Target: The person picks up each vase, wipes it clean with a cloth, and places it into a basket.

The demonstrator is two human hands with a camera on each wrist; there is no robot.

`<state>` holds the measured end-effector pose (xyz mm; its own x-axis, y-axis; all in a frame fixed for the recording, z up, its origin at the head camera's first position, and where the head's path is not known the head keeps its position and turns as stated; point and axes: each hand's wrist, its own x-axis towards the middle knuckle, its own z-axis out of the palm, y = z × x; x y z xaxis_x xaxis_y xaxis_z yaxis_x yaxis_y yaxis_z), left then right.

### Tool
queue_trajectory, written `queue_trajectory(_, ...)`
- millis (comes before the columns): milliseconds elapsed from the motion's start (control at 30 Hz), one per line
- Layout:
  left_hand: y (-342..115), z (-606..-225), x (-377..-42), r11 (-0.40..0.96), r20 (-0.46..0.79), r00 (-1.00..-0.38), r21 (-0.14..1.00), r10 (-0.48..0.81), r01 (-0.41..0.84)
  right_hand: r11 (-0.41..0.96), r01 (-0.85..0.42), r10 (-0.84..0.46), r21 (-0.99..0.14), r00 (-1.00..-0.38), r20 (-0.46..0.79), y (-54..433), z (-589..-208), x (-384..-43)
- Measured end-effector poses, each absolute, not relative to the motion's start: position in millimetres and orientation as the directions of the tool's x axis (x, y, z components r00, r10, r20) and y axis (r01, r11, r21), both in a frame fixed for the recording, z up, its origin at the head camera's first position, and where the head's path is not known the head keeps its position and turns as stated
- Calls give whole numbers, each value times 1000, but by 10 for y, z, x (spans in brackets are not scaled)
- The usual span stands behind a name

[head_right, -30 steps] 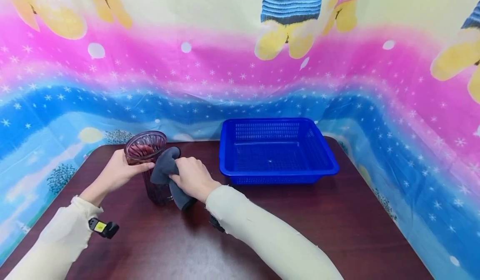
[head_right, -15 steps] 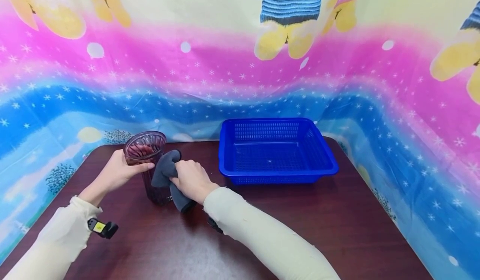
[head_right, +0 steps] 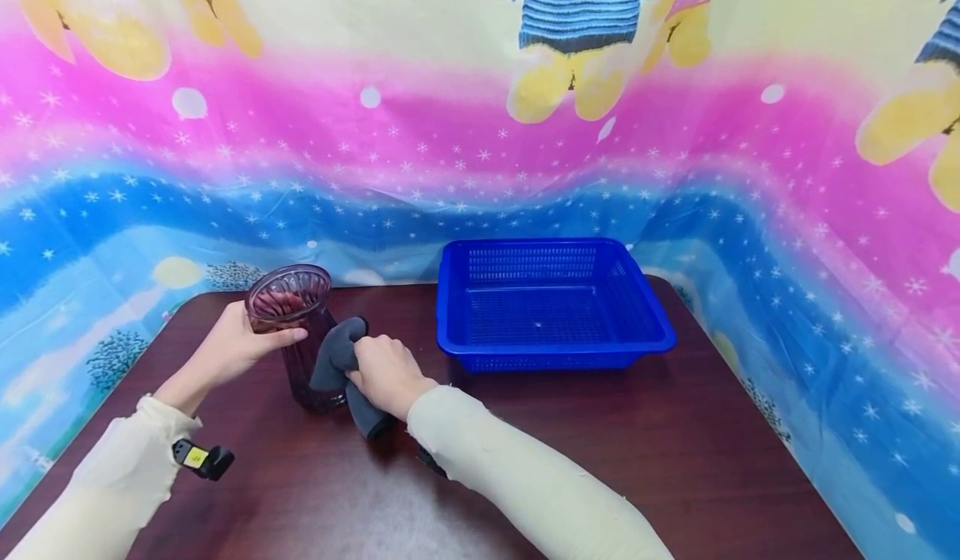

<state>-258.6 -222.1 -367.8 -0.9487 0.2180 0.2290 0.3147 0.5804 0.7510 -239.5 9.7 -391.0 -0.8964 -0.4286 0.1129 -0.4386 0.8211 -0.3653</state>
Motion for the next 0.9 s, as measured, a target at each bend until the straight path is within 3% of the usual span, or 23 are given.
queue_trajectory(900,-2230,-3683,-2577,578,232,-947,750,223,320,860,-425,-438,-281,-899,19,84,-4245,-2382)
